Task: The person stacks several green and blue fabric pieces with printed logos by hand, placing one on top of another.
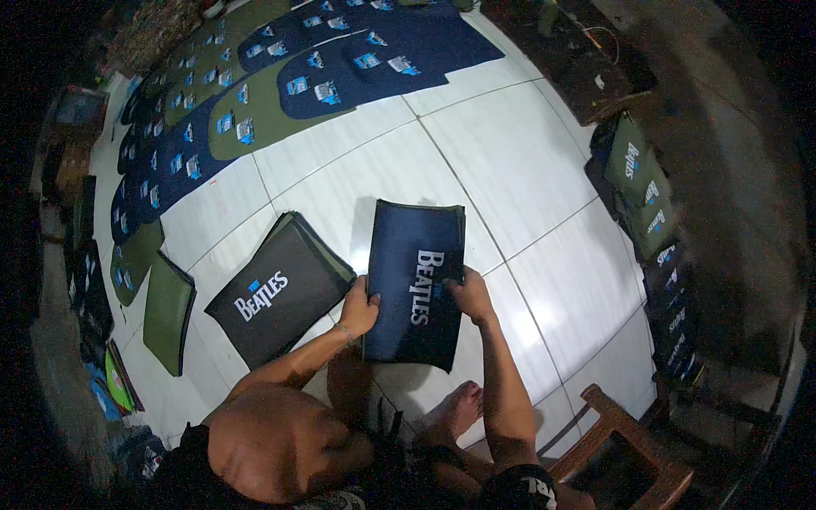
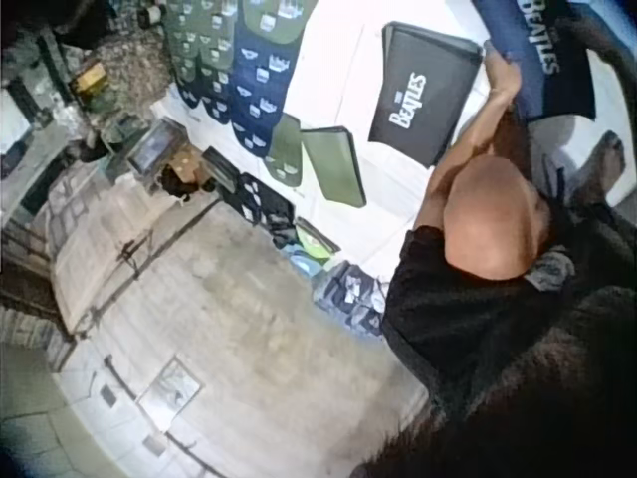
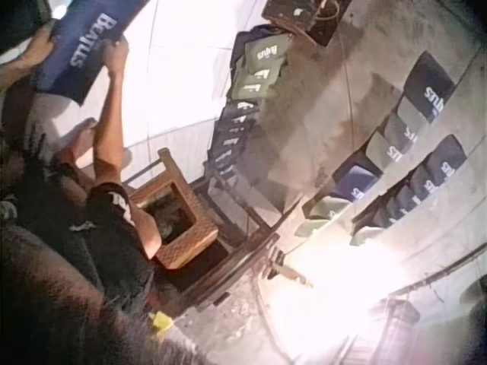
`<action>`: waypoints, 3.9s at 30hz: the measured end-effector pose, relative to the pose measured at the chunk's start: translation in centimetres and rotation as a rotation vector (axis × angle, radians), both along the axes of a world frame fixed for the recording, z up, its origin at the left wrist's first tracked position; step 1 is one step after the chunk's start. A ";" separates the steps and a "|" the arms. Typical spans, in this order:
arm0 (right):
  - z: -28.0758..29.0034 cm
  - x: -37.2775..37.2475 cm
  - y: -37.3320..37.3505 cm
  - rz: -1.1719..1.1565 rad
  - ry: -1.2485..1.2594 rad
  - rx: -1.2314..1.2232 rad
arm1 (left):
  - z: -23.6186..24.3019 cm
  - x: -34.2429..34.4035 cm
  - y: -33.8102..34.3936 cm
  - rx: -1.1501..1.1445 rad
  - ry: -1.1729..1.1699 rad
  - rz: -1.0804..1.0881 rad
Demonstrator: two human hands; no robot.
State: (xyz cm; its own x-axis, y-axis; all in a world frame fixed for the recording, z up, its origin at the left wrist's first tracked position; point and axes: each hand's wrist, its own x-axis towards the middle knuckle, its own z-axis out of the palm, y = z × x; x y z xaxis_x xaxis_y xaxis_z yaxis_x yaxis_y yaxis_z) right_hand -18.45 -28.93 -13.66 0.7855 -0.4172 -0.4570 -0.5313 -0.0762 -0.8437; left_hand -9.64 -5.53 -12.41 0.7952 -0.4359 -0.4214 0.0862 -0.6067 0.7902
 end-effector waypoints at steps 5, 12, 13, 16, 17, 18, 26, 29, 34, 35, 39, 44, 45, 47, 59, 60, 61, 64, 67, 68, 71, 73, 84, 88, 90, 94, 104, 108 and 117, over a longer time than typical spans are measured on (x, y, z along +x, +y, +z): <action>4.4 -0.2 -0.6 0.032 0.017 0.020 | -1.0 1.5 0.4 -0.037 -0.006 -0.101; 9.6 -0.6 -2.5 -0.097 -0.059 0.239 | 1.1 3.6 -0.7 -0.560 0.882 0.066; 10.7 -0.3 -2.4 -0.058 -0.114 0.182 | 1.3 4.0 -0.8 -0.561 0.880 0.061; 15.4 0.7 -2.6 0.074 -0.170 -0.015 | 1.7 5.8 -2.4 -0.601 0.926 -0.048; 17.4 1.3 -2.1 0.150 -0.188 -0.209 | 1.7 6.6 -3.1 -0.658 0.885 -0.049; 19.4 1.9 -1.4 0.226 -0.204 -0.400 | 1.7 7.6 -3.5 -0.713 0.845 -0.048; 16.8 -2.3 -4.0 0.675 -0.708 -1.189 | 7.0 9.5 -4.9 -0.881 0.997 0.027; 10.2 -5.4 -2.7 0.829 -0.586 -1.175 | 0.2 8.9 -1.6 -0.827 1.430 0.146; 1.6 -11.0 -0.9 0.906 -0.463 -0.890 | -2.5 5.8 -0.9 -0.249 0.896 -0.178; 1.1 -11.4 -0.4 0.851 -0.466 -0.913 | -1.6 5.4 -1.0 -0.293 0.906 -0.194; 0.3 -11.8 0.1 0.840 -0.425 -0.905 | -1.1 4.9 -0.5 -0.306 0.857 -0.314; -0.2 -12.4 -0.2 0.892 -0.309 -0.909 | -0.2 3.7 -0.7 -0.263 0.569 -0.377; 0.4 -12.2 -0.5 0.885 -0.288 -0.923 | 0.6 3.5 -1.1 -0.180 0.312 -0.397; 2.0 -11.5 -0.7 1.134 -0.086 -0.944 | 1.4 3.5 -1.8 -0.187 0.172 -0.502; 17.5 3.8 -5.6 1.186 0.236 -0.931 | 17.8 4.5 -7.5 0.214 -0.323 -1.091; 17.6 3.1 -5.3 1.189 0.231 -0.928 | 18.2 5.0 -7.4 0.257 -0.362 -1.078; 17.7 1.7 -4.7 1.042 0.155 -0.956 | 18.5 5.4 -7.4 0.313 -0.373 -1.047; 19.0 0.0 -2.6 0.897 0.137 -0.951 | 18.7 5.5 -6.9 0.341 -0.436 -0.925; 17.5 -0.9 -1.5 0.841 0.087 -1.049 | 17.4 5.5 -5.7 0.352 -0.459 -0.919; 17.4 -0.9 -1.5 0.836 0.082 -1.044 | 17.3 5.5 -5.5 0.369 -0.477 -0.943; 17.4 -1.1 -1.3 0.764 0.073 -1.058 | 16.7 6.2 -4.8 0.333 -0.478 -0.973; 17.4 -1.1 -1.5 0.725 0.057 -1.117 | 17.6 6.4 -5.3 0.352 -0.516 -0.958; 15.1 -0.8 -0.9 0.421 -0.015 -1.329 | 17.1 6.7 -8.2 0.449 -0.685 -0.660; 14.8 1.2 -0.9 0.588 0.140 -1.081 | 15.2 9.3 -7.4 0.297 -0.586 -0.804; 14.7 2.2 -1.0 0.580 0.081 -1.104 | 16.5 9.5 -6.7 0.295 -0.590 -0.735; 18.8 1.6 -1.2 0.396 0.141 -1.067 | 17.8 8.1 -8.4 0.256 -0.675 -0.587; 16.7 1.3 -2.9 0.367 -0.093 -1.032 | 17.5 9.2 -8.2 0.303 -0.619 -0.686; 14.6 2.0 -2.4 0.268 -0.157 -1.386 | 15.6 8.5 -8.1 0.237 -0.731 -0.543; 18.4 1.3 -2.1 0.375 0.030 -1.015 | 15.9 8.8 -7.6 0.243 -0.607 -0.585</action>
State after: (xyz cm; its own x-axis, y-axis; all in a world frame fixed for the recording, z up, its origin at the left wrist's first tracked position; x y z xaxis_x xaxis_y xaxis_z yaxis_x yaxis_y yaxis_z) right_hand -17.17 -31.04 4.69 0.9362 -0.3471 -0.0548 -0.3479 -0.8938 -0.2828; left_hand -0.86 -13.08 3.46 0.5888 -0.7974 -0.1322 -0.6851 -0.5791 0.4419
